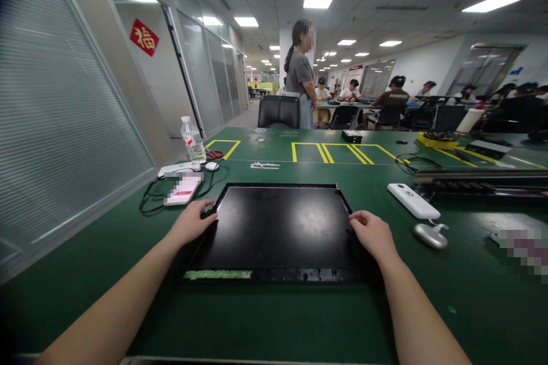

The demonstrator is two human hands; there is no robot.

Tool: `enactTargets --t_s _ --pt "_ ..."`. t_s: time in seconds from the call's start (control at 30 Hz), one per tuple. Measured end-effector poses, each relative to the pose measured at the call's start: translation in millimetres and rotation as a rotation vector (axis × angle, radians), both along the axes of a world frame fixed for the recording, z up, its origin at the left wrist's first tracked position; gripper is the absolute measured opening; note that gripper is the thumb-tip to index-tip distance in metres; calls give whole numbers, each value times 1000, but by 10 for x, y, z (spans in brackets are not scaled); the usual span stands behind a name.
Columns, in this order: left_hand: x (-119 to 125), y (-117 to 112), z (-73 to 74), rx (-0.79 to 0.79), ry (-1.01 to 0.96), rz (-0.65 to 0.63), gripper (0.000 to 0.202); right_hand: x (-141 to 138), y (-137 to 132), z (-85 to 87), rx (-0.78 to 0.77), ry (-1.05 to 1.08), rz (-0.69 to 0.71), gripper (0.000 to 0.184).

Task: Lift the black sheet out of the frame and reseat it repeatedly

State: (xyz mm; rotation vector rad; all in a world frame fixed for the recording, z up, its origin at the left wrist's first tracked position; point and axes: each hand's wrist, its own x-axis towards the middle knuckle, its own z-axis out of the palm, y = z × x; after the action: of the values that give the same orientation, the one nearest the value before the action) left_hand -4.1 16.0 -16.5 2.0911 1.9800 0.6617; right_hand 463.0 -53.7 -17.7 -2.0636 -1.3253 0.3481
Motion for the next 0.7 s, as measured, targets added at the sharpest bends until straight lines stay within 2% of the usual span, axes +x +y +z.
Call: enactTargets --t_s 0.23,0.7 --pt "-75 4 16 -130 165 129 42 18 8 -7 7 8 -4 21" --pt "-1 -71 88 -185 269 100 33 -12 -18 55 9 20 -39 23"
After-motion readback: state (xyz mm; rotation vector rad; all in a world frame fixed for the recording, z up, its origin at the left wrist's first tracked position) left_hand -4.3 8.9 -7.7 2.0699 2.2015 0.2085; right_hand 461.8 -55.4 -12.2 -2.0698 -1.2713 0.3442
